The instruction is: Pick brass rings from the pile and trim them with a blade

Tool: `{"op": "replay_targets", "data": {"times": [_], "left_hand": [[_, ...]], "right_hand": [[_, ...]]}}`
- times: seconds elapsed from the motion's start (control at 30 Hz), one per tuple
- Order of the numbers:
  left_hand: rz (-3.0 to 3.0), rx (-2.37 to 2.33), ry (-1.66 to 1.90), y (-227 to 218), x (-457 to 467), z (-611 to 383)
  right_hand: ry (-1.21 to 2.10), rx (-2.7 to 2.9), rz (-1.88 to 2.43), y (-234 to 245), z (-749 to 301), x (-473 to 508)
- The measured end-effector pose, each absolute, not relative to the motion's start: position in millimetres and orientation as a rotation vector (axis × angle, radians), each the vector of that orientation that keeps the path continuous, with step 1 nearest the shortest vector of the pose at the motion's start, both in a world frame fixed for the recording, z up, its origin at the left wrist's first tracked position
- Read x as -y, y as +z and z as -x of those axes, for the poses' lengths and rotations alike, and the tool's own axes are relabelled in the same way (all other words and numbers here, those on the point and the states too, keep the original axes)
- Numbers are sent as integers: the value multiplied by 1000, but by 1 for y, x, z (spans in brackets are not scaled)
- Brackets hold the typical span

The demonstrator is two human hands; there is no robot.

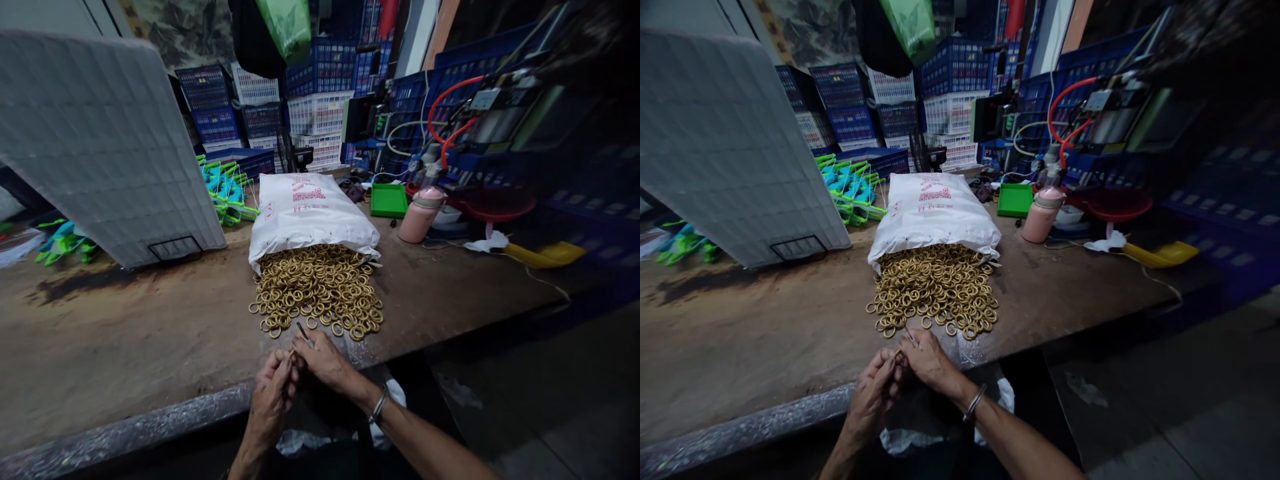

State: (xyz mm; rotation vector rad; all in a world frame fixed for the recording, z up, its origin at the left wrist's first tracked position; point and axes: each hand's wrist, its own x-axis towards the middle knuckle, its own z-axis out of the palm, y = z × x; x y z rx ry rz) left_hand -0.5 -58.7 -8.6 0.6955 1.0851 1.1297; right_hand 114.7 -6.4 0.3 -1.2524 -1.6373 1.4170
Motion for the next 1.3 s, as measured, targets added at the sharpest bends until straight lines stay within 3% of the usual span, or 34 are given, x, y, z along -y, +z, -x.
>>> {"op": "replay_targets", "data": {"times": [0.17, 0.33, 0.83, 1.3], "left_hand": [[-674, -1113, 1150, -14, 58, 0], [-656, -1111, 1182, -22, 56, 4], [-807, -1230, 1184, -22, 58, 7], [-473, -985, 1133, -9, 70, 13]], "right_hand": [[933, 2054, 1413, -9, -120, 10], [710, 2398, 1427, -6, -120, 21], [593, 2455, 1537, -9, -116, 22], [418, 2322, 1631, -13, -94, -16]]}}
